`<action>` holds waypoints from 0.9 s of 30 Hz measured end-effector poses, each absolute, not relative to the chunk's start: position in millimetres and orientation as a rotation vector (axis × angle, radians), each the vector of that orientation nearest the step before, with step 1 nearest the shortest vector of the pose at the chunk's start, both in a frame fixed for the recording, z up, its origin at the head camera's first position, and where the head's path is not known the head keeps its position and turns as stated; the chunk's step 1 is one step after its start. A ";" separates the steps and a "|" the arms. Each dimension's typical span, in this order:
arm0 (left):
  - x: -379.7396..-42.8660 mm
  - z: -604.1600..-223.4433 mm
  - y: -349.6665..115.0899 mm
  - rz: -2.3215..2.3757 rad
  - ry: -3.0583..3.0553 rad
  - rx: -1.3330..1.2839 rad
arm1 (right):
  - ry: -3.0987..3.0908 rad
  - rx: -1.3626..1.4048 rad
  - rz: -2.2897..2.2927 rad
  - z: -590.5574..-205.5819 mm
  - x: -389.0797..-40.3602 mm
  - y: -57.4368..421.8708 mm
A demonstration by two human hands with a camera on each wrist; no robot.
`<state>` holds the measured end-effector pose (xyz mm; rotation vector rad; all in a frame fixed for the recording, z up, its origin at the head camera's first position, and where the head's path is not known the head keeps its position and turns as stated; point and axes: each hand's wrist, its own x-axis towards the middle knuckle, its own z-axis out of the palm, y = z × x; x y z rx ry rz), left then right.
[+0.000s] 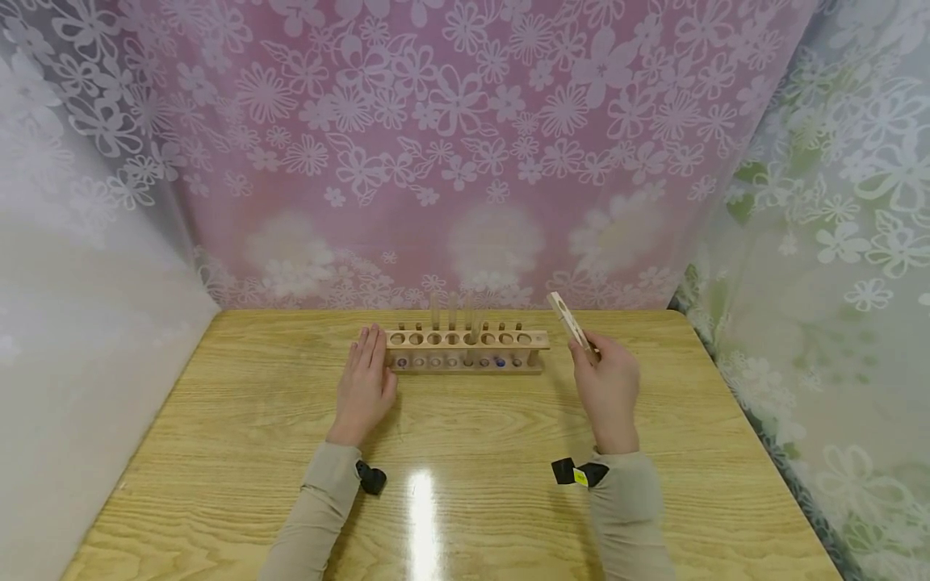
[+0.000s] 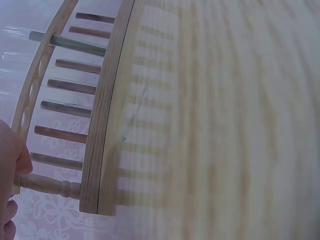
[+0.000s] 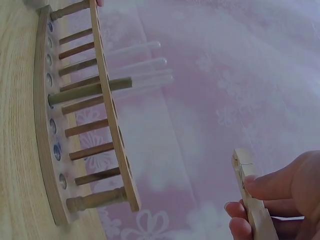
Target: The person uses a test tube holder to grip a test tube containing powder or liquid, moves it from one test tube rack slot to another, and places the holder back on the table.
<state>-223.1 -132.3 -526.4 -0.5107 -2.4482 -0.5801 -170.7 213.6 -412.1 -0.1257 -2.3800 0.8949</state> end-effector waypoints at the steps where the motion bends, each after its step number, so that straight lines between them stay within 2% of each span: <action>1: -223.1 -526.3 -132.1 -0.581 -2.446 -0.511 | -2.384 -0.114 0.882 -410.8 -171.9 212.1; 18: -223.2 -527.8 -133.5 -0.584 -2.438 -0.532 | -2.378 0.112 0.816 -395.0 -184.6 194.4; 27: -222.8 -527.0 -133.0 -0.597 -2.443 -0.526 | -2.444 0.125 0.893 -387.7 -189.8 186.9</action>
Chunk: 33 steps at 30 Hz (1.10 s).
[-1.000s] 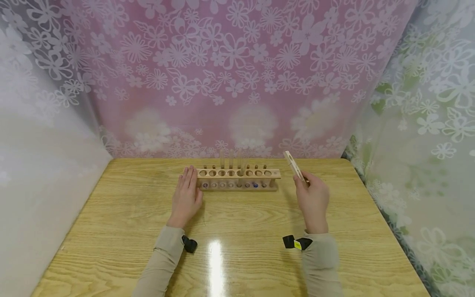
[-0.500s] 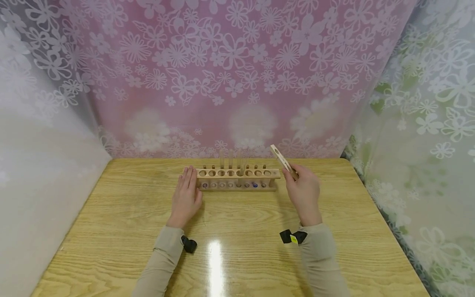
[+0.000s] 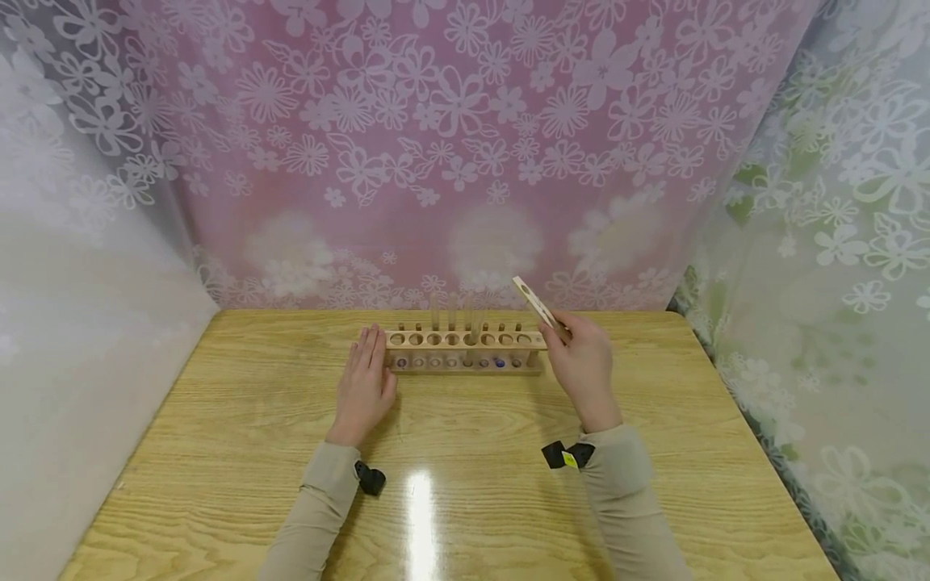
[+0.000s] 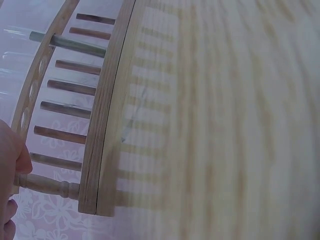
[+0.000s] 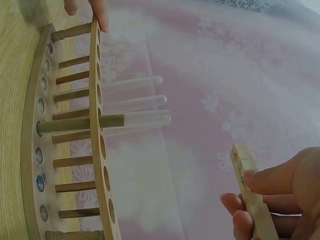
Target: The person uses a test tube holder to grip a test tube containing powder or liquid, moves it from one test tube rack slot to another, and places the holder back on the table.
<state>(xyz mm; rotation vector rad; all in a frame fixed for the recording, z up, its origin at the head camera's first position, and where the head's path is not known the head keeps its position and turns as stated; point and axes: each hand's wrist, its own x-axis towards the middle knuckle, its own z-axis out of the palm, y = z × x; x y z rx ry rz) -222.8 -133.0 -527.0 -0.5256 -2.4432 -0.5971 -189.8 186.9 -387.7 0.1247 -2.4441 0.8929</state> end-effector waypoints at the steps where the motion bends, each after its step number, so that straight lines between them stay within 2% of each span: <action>1: -222.8 -526.8 -133.1 -0.599 -2.447 -0.524 | -2.447 0.129 0.911 -387.0 -190.4 185.8; 11: -221.5 -524.4 -133.6 -0.599 -2.471 -0.523 | -2.548 0.103 0.983 -382.3 -194.8 175.0; 33: -223.2 -527.2 -134.9 -0.602 -2.452 -0.531 | -2.620 0.250 0.870 -392.0 -204.9 166.4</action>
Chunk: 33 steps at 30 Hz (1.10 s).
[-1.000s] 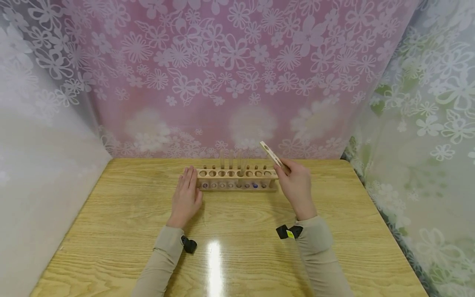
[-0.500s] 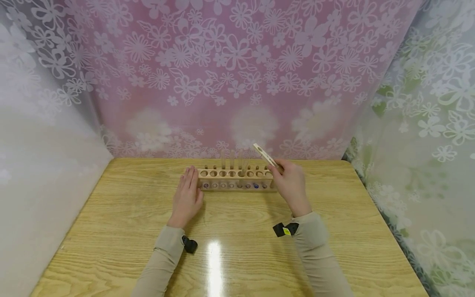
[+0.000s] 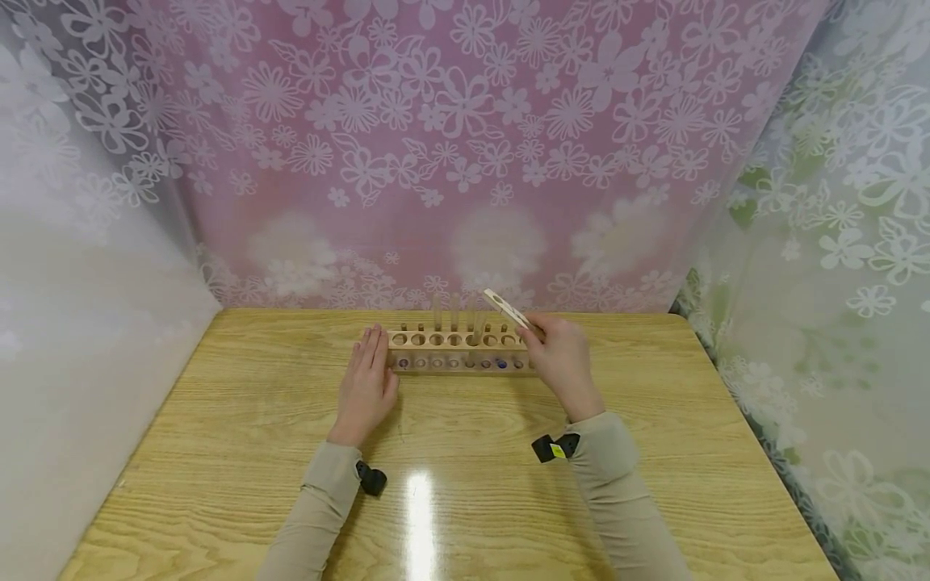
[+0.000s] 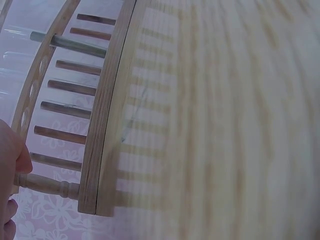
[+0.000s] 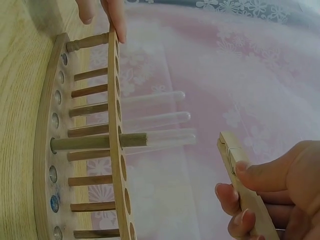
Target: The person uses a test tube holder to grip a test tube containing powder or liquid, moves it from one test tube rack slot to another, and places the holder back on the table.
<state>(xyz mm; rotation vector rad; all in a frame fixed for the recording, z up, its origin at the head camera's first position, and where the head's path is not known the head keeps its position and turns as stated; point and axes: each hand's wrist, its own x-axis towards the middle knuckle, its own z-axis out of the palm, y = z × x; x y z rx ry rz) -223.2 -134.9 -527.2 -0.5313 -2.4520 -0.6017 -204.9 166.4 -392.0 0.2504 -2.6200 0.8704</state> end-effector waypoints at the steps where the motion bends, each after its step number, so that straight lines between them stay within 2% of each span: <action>1: -223.3 -527.5 -135.0 -0.601 -2.453 -0.530 | -2.625 0.257 0.868 -392.4 -205.2 166.0; 33: -224.3 -528.1 -134.8 -0.603 -2.435 -0.524 | -2.666 0.370 0.839 -414.7 -216.4 166.9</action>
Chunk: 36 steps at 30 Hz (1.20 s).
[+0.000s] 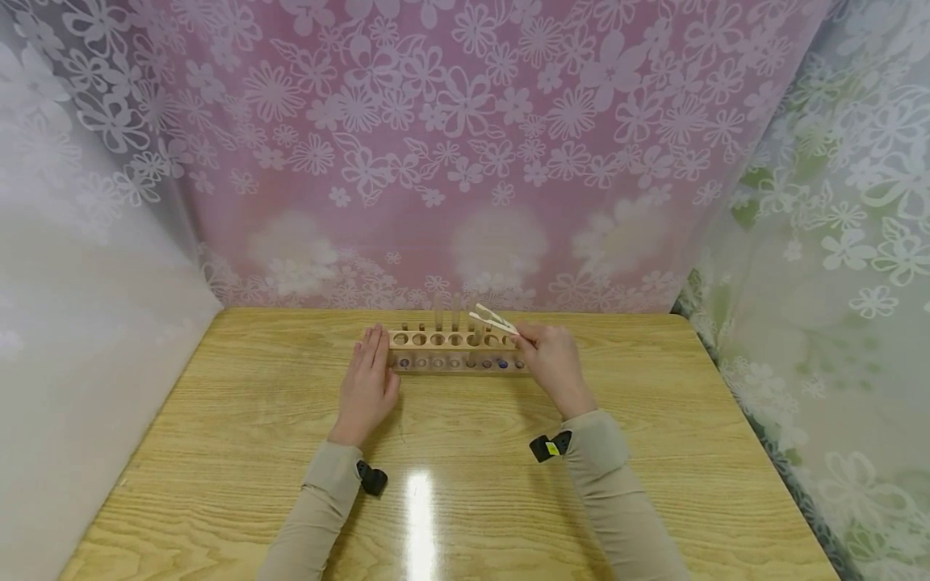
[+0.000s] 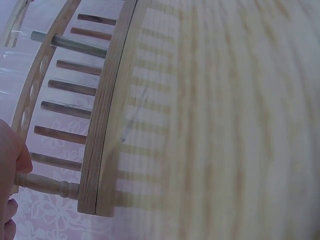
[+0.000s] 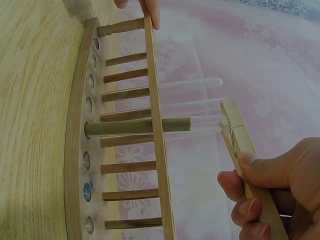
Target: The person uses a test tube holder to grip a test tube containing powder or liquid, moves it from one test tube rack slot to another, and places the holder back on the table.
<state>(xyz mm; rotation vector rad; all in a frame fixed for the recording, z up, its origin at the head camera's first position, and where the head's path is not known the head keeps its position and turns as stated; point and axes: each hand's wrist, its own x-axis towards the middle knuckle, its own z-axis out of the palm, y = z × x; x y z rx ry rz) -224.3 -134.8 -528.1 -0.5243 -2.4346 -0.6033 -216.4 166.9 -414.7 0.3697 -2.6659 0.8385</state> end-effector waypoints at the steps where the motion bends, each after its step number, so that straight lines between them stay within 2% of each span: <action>1: -224.6 -528.3 -134.7 -0.601 -2.428 -0.527 | -2.672 0.371 0.837 -415.8 -216.9 167.2; 36: -225.2 -530.6 -135.4 -0.617 -2.413 -0.537 | -2.768 0.367 0.773 -436.6 -219.7 161.4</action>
